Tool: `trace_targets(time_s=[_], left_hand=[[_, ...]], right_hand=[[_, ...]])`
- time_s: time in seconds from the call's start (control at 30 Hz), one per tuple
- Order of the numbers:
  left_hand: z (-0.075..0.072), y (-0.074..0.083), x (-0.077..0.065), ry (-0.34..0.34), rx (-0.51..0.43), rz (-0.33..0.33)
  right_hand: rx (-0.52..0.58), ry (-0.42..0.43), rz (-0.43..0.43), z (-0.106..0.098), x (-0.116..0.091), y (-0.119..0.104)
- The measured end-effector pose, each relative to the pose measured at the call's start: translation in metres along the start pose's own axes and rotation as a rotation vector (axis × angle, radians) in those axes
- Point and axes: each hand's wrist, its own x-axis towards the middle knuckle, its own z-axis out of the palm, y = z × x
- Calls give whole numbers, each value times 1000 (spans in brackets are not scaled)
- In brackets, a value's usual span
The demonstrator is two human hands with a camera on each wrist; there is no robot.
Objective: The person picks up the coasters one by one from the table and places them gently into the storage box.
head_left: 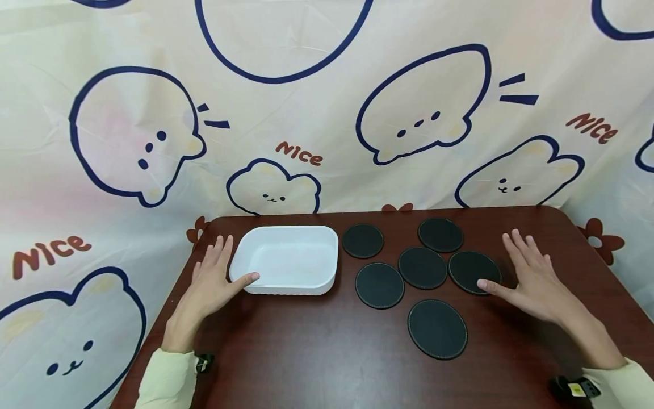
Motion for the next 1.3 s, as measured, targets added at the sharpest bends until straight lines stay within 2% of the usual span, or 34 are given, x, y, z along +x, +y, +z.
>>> trace_targets(time_s=[0.13,0.27,0.53,0.9,1.03,1.3], left_hand=[[1,-6,1,-42,-97,-26],[3,-9,2,-42,-156,-51],[8,-16,1,-31,-299,-14],[8,-19,0,-49,-347,-11],[9,-19,0,-60,-358,-15],[12,-18,0,-69,-364,-12]], right_hand=[[66,3,-30,0,6,3],[126,-5,-28,0,11,5],[177,2,-26,1,20,7],[156,9,0,4,31,18],[187,-33,14,2,33,24],[302,-195,19,-6,41,39]])
